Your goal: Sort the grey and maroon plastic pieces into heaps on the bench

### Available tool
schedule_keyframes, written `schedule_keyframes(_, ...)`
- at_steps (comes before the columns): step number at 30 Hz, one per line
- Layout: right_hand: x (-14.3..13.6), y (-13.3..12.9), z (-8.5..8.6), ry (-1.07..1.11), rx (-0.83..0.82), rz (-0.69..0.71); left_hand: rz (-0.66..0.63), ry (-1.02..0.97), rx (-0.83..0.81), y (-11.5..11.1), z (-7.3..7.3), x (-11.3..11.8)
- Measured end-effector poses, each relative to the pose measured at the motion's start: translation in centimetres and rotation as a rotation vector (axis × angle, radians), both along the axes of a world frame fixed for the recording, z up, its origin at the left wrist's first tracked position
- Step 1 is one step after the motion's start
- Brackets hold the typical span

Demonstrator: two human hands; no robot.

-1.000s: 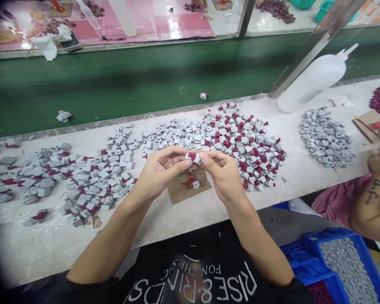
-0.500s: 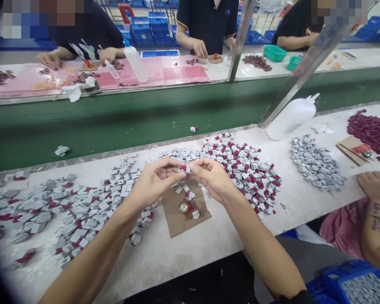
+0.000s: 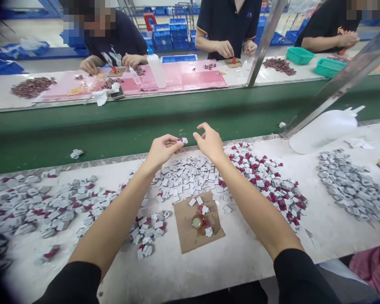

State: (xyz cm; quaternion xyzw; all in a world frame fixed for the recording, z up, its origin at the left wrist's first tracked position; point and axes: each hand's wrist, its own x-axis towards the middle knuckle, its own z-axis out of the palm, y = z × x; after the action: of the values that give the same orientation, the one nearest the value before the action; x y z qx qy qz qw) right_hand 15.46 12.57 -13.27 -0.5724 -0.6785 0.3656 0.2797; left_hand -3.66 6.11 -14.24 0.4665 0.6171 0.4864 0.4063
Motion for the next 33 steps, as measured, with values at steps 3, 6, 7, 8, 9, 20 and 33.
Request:
schedule_keyframes(3, -2.2, 2.5, -0.3, -0.194, 0.016, 0.031, 0.043, 0.059, -0.053, 2.8, -1.0, -1.0)
schedule_keyframes(6, -3.1, 3.4, -0.6, -0.186, -0.007, 0.037, 0.048, 0.112, -0.079, 4.9, -1.8, -1.2)
schedule_keyframes(7, -3.0, 3.4, -0.6, -0.170, -0.005, 0.044, 0.047, 0.132, -0.080, 5.4, -2.0, -1.3)
schedule_keyframes(8, -2.8, 3.2, -0.5, -0.143, 0.000, 0.054, 0.046, 0.153, -0.076, 5.8, -2.2, -1.3)
schedule_keyframes(9, -2.3, 2.9, -0.4, -0.111, 0.005, 0.066, 0.048, 0.176, -0.066, 6.0, -2.3, -1.3)
schedule_keyframes(20, 3.9, -7.6, 2.4, 0.771, -0.175, 0.102, -0.375, 0.111, 0.276, -2.9, 3.4, 2.7)
schedule_keyframes(33, 9.0, -19.8, 2.9, 0.533, -0.137, 0.140, -0.380, -0.150, 0.045, -14.8, 3.3, 6.5)
